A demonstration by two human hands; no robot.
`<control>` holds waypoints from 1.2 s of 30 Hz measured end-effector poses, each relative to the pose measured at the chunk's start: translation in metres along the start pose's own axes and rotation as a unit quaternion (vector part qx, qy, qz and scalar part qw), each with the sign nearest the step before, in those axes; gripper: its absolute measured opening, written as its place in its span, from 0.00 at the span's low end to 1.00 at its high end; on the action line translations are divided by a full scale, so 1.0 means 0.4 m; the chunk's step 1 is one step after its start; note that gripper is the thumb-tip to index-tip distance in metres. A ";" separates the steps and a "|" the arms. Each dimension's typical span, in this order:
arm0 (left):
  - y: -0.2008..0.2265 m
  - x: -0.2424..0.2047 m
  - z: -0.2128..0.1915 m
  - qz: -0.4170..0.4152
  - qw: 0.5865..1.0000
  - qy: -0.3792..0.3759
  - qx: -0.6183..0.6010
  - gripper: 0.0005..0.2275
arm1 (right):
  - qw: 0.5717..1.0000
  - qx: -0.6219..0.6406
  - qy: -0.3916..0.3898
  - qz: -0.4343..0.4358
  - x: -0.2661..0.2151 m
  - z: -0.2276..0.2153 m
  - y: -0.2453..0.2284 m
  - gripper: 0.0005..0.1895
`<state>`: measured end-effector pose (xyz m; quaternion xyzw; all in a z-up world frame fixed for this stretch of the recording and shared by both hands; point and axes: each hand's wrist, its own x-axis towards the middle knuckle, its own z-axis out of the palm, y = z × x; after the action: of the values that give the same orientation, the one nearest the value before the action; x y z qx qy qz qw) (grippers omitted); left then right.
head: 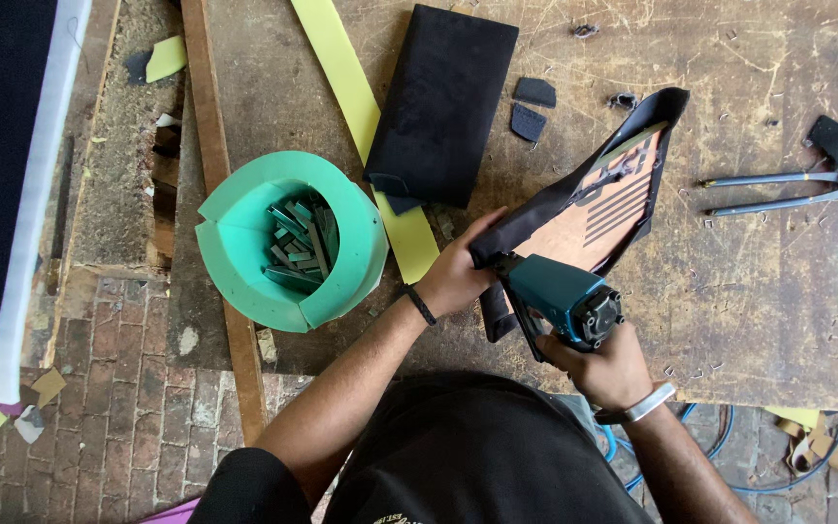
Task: The person uses a pneumatic staple gun to attach black foam padding to a wooden frame. They repeatedly staple along the edges, flip the frame to access different sides, and trim excess foam with pliers. The person also clears debris from the work surface and reloads the staple gun.
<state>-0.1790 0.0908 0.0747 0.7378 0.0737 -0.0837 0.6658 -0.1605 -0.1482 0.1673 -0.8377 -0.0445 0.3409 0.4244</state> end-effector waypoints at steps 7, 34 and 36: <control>-0.074 -0.070 -0.025 0.084 0.994 0.007 0.066 0.38 | 0.963 -0.117 0.134 0.202 0.057 -0.114 0.186 0.21; -0.090 0.551 0.421 0.016 0.895 -0.367 -0.251 0.12 | 0.976 0.030 0.212 0.036 0.188 -0.361 0.095 0.07; -0.094 0.538 0.406 -0.001 0.899 -0.367 -0.239 0.12 | 0.981 0.083 0.170 0.039 0.183 -0.367 0.078 0.10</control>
<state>0.0184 -0.0675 -0.0258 0.4731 -0.1572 -0.3295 0.8018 -0.0221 -0.2415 0.1649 -0.8464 0.0890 0.2126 0.4801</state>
